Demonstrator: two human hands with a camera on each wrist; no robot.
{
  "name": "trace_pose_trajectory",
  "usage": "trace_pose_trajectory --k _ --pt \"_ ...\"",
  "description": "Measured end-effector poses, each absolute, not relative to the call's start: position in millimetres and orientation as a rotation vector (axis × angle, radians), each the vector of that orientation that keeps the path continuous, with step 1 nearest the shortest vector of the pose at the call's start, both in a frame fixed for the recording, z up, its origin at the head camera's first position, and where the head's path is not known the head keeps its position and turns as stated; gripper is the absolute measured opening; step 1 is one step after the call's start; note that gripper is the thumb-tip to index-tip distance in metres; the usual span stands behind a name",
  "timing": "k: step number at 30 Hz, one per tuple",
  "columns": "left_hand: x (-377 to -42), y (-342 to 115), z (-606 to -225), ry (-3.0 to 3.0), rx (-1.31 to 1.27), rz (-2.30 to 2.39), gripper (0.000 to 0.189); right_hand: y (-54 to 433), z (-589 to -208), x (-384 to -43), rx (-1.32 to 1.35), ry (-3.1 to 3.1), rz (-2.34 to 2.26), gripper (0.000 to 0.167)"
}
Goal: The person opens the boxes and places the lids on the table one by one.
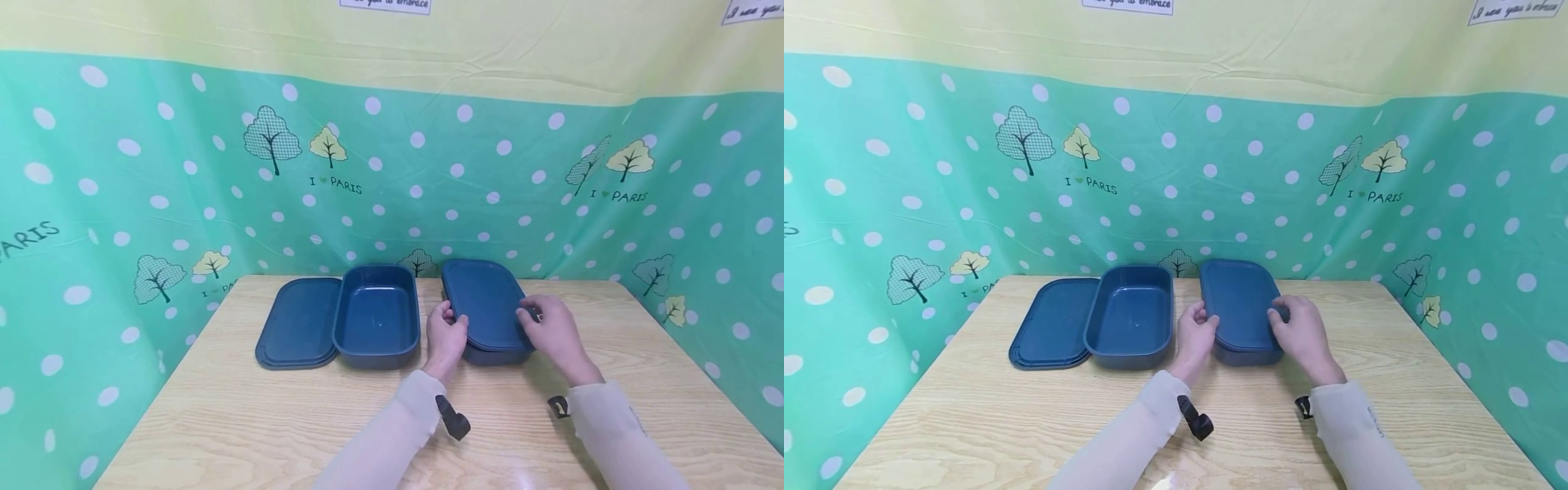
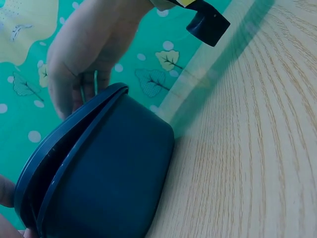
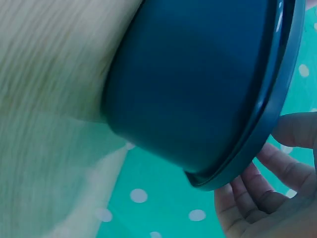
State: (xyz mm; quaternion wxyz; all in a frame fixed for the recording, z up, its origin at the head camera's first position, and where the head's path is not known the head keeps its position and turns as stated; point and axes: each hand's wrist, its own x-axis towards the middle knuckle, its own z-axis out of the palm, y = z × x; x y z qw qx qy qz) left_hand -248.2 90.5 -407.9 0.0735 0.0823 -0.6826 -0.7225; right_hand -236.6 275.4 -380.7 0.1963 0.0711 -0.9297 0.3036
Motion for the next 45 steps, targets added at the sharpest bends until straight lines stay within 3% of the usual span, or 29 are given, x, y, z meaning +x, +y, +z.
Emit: trace_pose_trajectory --k 23,34,45 --pt "-247 89 -407 -2.05 0.219 -2.162 0.044 242 -359 -212 0.675 -2.663 0.429 0.019" --pt "-247 89 -407 -2.066 0.212 -2.139 0.046 234 -358 -204 0.806 -2.692 0.239 0.031" --pt "-247 89 -407 -2.063 0.212 -2.129 0.044 229 -363 -203 0.851 -2.632 0.074 0.032"
